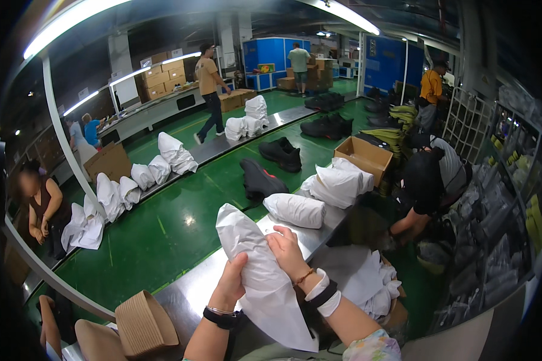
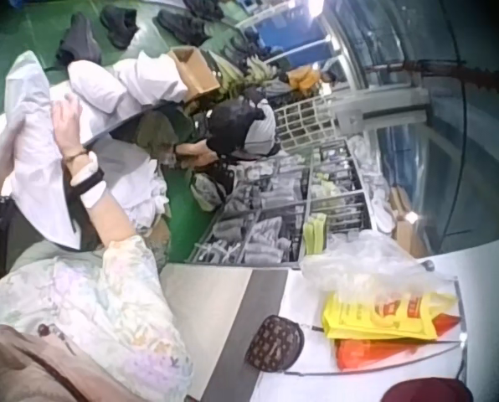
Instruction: Wrapping black shoes in protective paper and arranging them for packaging.
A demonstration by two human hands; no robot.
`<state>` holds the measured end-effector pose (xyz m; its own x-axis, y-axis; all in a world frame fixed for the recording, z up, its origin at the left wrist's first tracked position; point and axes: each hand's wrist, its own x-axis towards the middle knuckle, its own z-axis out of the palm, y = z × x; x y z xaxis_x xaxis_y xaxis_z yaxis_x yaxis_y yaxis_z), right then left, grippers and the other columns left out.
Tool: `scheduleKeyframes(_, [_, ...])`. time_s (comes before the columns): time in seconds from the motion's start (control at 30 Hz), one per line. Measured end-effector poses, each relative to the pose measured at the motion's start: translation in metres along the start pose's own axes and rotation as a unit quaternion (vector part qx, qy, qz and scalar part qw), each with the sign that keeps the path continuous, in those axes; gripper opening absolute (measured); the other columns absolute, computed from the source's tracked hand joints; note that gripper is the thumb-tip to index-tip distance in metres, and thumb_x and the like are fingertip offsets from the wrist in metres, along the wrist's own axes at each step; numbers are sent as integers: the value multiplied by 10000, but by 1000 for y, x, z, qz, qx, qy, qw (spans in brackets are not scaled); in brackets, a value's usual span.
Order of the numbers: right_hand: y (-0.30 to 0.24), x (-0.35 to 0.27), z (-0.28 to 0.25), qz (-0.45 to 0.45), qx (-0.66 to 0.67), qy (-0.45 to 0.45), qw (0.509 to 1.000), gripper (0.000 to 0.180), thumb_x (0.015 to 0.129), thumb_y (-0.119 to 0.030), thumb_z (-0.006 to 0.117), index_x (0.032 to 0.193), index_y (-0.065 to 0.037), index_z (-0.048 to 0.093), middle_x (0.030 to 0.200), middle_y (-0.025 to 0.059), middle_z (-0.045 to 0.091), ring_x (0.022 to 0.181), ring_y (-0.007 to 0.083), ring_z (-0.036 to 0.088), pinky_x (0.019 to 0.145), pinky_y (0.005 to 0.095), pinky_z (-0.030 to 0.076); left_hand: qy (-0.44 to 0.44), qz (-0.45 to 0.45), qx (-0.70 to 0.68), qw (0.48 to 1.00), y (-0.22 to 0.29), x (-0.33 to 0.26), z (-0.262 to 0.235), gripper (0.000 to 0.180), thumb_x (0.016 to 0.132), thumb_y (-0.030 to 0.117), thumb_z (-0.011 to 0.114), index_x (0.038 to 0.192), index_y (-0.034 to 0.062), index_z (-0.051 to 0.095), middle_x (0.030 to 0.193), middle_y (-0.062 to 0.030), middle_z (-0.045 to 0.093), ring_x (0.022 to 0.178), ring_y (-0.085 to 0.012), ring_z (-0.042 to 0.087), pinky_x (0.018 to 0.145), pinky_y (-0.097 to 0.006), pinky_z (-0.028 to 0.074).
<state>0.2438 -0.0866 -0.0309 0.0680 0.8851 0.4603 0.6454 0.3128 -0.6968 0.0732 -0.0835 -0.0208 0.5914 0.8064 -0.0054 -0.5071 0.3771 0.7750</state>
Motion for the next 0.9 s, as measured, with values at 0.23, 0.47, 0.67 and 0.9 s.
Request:
scheduleKeyframes(0.23, [-20, -38, -30, 201, 465, -252, 824, 897, 774, -336, 700, 1412, -10, 160, 1380, 159, 281, 1269, 186, 296, 1034, 305, 268, 84, 98, -8, 992, 17, 25, 3, 524, 833, 332, 620, 1182, -19, 444, 1051, -94, 555, 993, -199, 544, 867, -342, 446])
scheduleKeyframes(0.47, [-27, -38, -12, 72, 71, 45, 994, 387, 696, -66, 692, 1039, -4, 526, 862, 110, 597, 798, 254, 604, 665, 353, 491, 152, 136, 14, 979, 18, 42, 19, 475, 838, 447, 596, 1054, 32, 516, 959, -59, 580, 896, -173, 580, 820, -329, 479])
scheduleKeyframes(0.67, [-31, -36, 0, -165, -166, 266, 935, 282, 708, 4, 614, 953, 3, 474, 904, 175, 527, 770, 353, 569, 629, 385, 494, 182, 168, -204, 947, -3, 41, 35, 538, 874, 536, 461, 1098, 49, 497, 1050, -92, 582, 968, -229, 574, 866, -377, 463])
scheduleKeyframes(0.9, [-51, -56, 35, 70, 377, 213, 899, 195, 826, -16, 583, 1009, 25, 529, 1016, 79, 565, 873, 140, 565, 748, 248, 470, 183, 132, -293, 929, -22, 47, 10, 696, 848, 663, 324, 1130, 60, 530, 1106, -76, 578, 1057, -267, 532, 937, -417, 413])
